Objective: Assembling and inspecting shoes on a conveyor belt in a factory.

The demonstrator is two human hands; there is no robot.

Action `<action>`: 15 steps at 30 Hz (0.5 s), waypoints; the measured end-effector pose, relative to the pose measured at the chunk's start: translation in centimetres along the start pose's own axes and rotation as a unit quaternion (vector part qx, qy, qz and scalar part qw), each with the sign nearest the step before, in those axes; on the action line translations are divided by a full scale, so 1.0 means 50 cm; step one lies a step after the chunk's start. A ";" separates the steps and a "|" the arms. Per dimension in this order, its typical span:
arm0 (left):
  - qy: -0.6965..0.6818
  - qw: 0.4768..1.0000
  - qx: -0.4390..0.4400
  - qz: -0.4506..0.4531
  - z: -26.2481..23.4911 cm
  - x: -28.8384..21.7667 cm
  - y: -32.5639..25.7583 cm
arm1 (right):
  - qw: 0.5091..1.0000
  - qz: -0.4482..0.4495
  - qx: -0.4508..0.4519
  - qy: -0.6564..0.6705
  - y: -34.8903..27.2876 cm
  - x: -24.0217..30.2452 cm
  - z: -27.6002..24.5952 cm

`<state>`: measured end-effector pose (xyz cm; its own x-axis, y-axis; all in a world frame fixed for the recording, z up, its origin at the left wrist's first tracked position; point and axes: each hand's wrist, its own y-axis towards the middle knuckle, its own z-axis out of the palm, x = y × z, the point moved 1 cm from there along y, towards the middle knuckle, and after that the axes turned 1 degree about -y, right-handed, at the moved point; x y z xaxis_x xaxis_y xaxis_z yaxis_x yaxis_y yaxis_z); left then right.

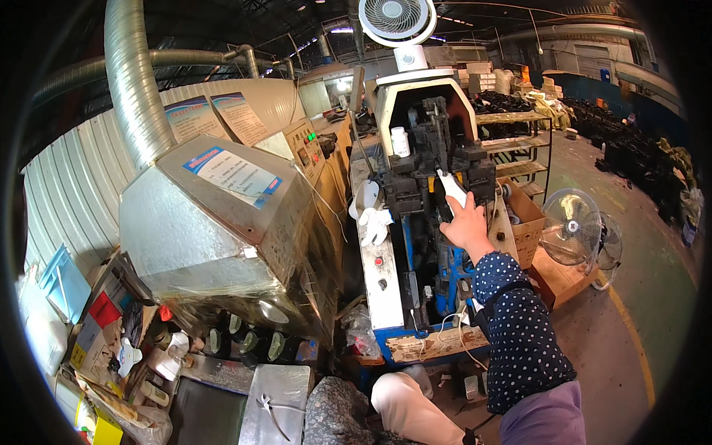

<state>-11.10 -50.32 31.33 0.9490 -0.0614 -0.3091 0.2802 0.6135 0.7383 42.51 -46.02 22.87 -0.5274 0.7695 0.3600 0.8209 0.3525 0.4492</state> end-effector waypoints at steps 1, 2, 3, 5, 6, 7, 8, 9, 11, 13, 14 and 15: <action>-0.021 0.999 0.033 0.032 -0.010 0.005 0.001 | 1.000 -0.003 0.001 0.001 -0.001 0.007 -0.001; -0.042 0.995 0.066 0.064 -0.018 0.011 0.002 | 1.000 -0.003 0.003 0.002 -0.003 0.014 -0.002; -0.041 0.995 0.066 0.065 -0.024 0.025 0.010 | 1.000 -0.002 0.004 0.004 -0.003 0.019 -0.002; -0.011 0.981 0.121 0.150 -0.022 0.053 0.034 | 1.000 -0.002 0.000 0.002 -0.001 0.010 -0.001; -0.011 0.981 0.121 0.150 -0.026 0.056 0.032 | 1.000 -0.002 -0.002 0.001 -0.001 0.008 -0.002; 0.001 0.982 0.126 0.141 -0.031 0.055 0.029 | 1.000 -0.002 -0.002 0.002 -0.001 0.006 -0.002; 0.013 0.983 0.129 0.132 -0.036 0.056 0.025 | 1.000 0.001 0.001 0.001 -0.002 0.002 -0.003; 0.012 0.979 0.154 0.135 -0.043 0.058 0.027 | 1.000 0.003 0.003 0.001 -0.003 0.001 -0.004; 0.010 0.983 0.152 0.107 -0.042 0.059 0.023 | 1.000 0.003 0.003 0.002 -0.003 0.000 -0.007; 0.004 0.988 0.145 0.053 -0.034 0.064 0.016 | 1.000 0.000 0.004 0.002 -0.001 -0.003 -0.011; -0.001 0.990 0.142 0.024 -0.032 0.067 0.015 | 1.000 0.001 0.005 0.001 0.002 -0.010 -0.010; -0.008 0.990 0.138 -0.005 -0.034 0.068 0.017 | 1.000 0.003 0.006 -0.001 0.004 -0.013 -0.009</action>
<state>-7.86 -48.67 29.91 0.9476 -0.0800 -0.3092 0.3161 0.3734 0.8722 42.92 -46.68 23.13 -0.5226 0.7725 0.3608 0.8262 0.3543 0.4380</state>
